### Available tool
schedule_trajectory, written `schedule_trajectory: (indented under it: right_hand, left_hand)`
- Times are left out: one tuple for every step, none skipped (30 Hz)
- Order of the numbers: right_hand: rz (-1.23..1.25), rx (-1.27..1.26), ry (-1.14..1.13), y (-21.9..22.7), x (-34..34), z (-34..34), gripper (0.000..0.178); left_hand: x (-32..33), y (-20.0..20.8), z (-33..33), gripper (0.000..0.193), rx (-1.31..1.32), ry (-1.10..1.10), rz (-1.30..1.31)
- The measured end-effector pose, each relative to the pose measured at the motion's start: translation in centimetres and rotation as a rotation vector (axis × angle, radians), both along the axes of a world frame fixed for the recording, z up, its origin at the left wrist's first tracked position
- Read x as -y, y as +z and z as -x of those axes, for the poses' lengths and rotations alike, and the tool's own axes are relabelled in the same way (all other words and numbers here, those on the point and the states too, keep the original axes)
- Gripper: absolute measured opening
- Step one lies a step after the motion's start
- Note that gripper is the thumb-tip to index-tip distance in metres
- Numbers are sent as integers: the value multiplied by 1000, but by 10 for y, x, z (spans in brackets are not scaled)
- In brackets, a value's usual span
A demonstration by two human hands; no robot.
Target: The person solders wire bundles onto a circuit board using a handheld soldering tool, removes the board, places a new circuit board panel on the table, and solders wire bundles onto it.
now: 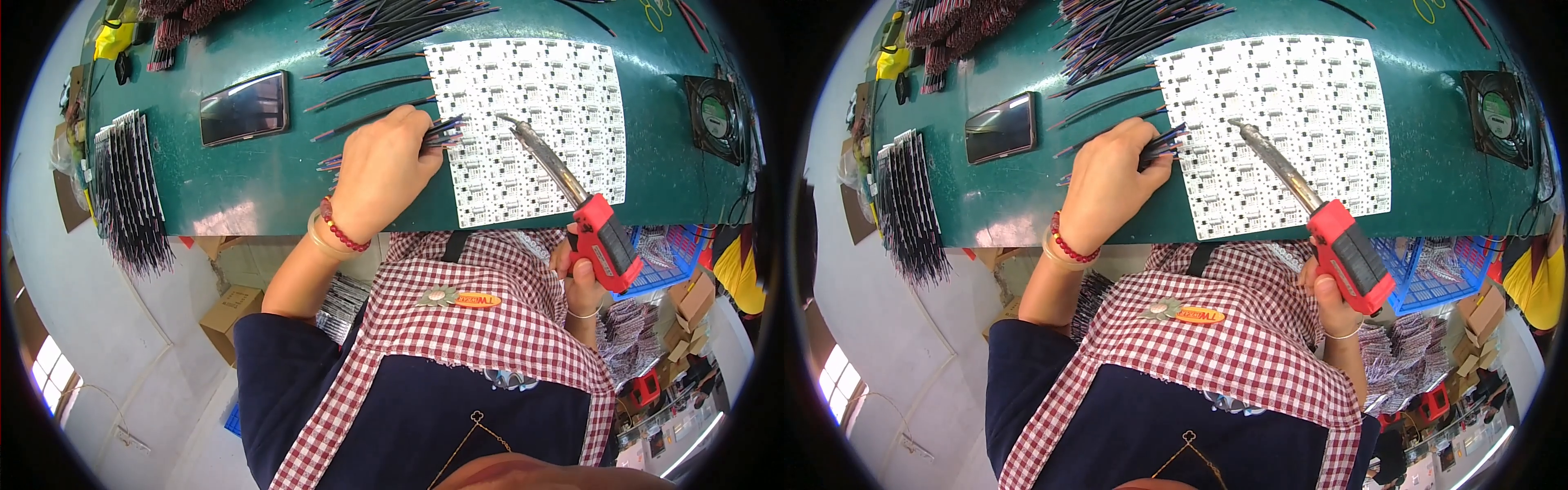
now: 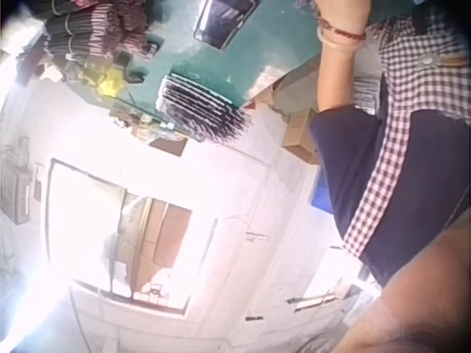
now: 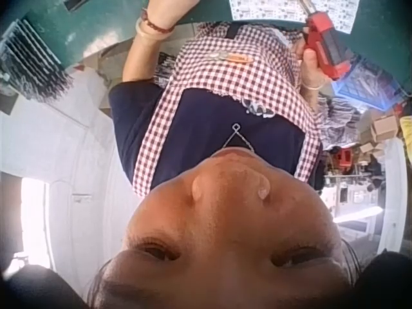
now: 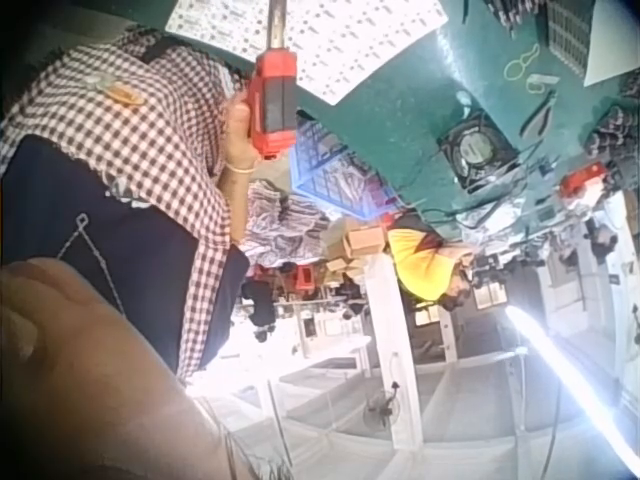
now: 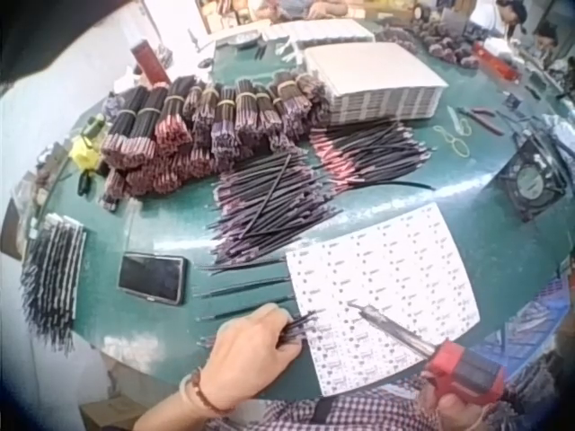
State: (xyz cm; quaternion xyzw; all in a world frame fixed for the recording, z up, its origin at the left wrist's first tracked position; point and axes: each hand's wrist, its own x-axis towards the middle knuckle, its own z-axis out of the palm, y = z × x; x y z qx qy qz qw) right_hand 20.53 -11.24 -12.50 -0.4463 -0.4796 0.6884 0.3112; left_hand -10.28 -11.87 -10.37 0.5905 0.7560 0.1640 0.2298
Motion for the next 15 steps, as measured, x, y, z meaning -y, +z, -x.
schedule_trajectory:
  right_hand:
    - [2,-1,2,0,-1,-2,64]
    - [-8,-9,-3,0,-1,-4,65]
    - [-17,-17,-8,0,-1,-5,65]
    - [-15,-15,-10,0,0,-6,65]
    - [-36,-4,-6,0,1,-7,66]
    - [-57,8,-1,-1,3,-8,68]
    - [-56,8,-4,-1,5,-10,68]
    - [-47,4,-1,-2,8,-14,69]
    - [-39,1,3,-3,11,-16,71]
    - [-39,3,1,-2,12,-18,71]
    - [-30,29,20,0,13,-19,72]
    - [-22,56,38,3,13,-21,73]
    - [31,57,54,8,13,-20,73]
    - [33,58,53,3,17,-27,73]
    - [-27,104,59,-8,24,-41,59]
  left_hand:
    - [2,1,-3,18,34,-3,-21]
    - [4,1,-5,18,70,-10,-43]
    - [6,-1,-7,15,110,-5,-80]
    - [6,-1,-6,15,111,-6,-78]
    - [7,0,-5,12,121,46,-94]
    - [7,0,-3,10,132,98,-110]
    - [6,3,-2,6,122,139,-190]
    - [6,8,-1,6,124,137,-189]
    - [6,16,-1,9,126,169,-275]
    - [7,22,0,13,127,200,-361]
    - [10,26,1,14,136,164,-366]
    - [12,29,-3,14,135,162,-365]
    - [14,32,-8,14,258,147,-217]
    - [13,35,-11,14,382,132,-67]
    - [14,23,-11,16,323,50,-79]
